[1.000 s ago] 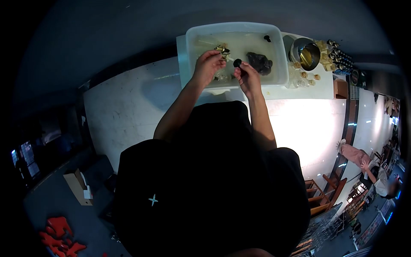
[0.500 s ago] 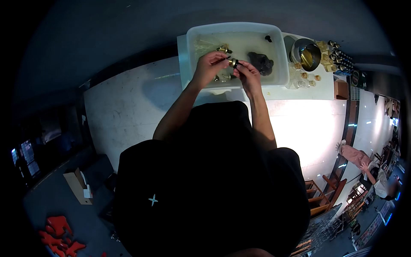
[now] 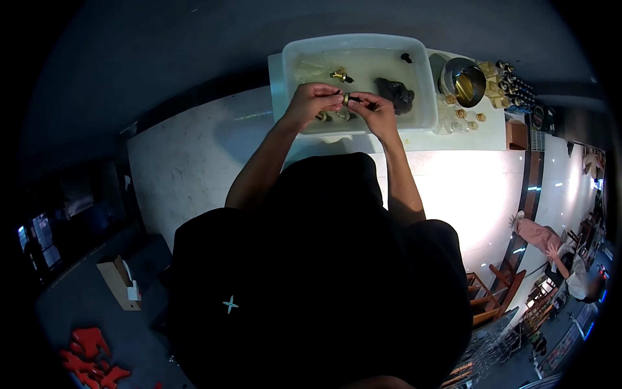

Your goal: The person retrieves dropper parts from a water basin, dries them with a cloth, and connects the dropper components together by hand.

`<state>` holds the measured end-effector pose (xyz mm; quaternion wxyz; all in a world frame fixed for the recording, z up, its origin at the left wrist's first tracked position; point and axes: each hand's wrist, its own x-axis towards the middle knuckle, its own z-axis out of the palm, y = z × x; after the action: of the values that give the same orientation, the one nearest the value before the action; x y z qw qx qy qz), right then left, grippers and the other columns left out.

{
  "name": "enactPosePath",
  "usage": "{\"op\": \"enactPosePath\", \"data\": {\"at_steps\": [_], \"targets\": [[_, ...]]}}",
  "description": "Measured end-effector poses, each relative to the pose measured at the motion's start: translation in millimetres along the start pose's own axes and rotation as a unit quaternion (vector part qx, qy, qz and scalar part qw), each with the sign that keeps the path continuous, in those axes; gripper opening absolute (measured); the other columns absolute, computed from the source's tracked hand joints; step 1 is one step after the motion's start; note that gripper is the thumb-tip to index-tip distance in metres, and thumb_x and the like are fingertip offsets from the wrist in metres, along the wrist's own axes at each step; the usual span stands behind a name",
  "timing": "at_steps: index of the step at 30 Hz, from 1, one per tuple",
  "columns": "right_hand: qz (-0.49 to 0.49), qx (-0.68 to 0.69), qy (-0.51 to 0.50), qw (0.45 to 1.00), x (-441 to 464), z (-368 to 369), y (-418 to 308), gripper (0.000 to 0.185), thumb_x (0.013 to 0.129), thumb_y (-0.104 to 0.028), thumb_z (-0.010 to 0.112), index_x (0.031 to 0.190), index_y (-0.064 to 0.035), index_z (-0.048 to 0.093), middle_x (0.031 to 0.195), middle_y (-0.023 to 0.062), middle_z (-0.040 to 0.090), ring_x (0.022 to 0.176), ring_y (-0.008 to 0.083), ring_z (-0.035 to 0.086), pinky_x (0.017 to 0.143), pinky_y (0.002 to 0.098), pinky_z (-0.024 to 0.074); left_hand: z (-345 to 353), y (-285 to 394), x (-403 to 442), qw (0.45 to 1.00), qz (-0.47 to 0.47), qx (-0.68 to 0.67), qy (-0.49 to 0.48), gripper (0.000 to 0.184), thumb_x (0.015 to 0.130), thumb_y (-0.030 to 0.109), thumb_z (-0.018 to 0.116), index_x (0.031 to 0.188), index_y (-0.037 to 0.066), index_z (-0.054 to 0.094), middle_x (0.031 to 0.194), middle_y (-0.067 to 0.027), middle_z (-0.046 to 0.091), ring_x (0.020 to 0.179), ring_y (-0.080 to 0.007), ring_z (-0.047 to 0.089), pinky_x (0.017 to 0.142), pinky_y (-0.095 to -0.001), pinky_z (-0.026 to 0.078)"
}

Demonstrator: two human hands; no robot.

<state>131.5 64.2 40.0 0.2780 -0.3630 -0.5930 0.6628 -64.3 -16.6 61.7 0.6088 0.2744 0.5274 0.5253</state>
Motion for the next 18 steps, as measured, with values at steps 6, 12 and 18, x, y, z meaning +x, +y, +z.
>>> {"op": "enactPosePath", "data": {"at_steps": [6,12,18], "targets": [[-0.014,0.052,0.018,0.998,-0.9,16.2,-16.6,0.025,0.086,-0.005,0.076,0.109,0.0025,0.073,0.083,0.0036,0.073,0.075,0.0077,0.066,0.069,0.0211,0.0494,-4.8,-1.4,-5.8,0.998,0.017,-0.052,0.042,0.024,0.091,0.006,0.072,0.111,-0.005,0.066,0.101,-0.0117,0.070,0.091,-0.0184,0.070,0.085,-0.0305,0.059],[0.052,0.180,0.037,0.982,1.7,15.8,-11.4,0.024,0.086,-0.001,0.075,0.109,0.0051,0.071,0.087,0.0086,0.073,0.078,0.0121,0.070,0.071,0.0237,0.0536,-31.0,-4.2,-11.6,0.996,0.062,-0.034,0.046,0.018,0.089,0.001,0.072,0.106,-0.002,0.068,0.099,-0.0092,0.070,0.091,-0.0170,0.069,0.086,-0.0297,0.058],[0.020,0.146,0.016,0.989,-0.4,7.5,-8.7,0.023,0.084,0.002,0.076,0.106,0.0054,0.068,0.088,0.0101,0.073,0.076,0.0131,0.069,0.071,0.0251,0.0542,-36.7,-0.9,-13.4,0.998,0.044,-0.016,0.040,0.018,0.088,0.000,0.072,0.105,-0.002,0.068,0.099,-0.0095,0.070,0.090,-0.0174,0.070,0.085,-0.0297,0.059]]}}
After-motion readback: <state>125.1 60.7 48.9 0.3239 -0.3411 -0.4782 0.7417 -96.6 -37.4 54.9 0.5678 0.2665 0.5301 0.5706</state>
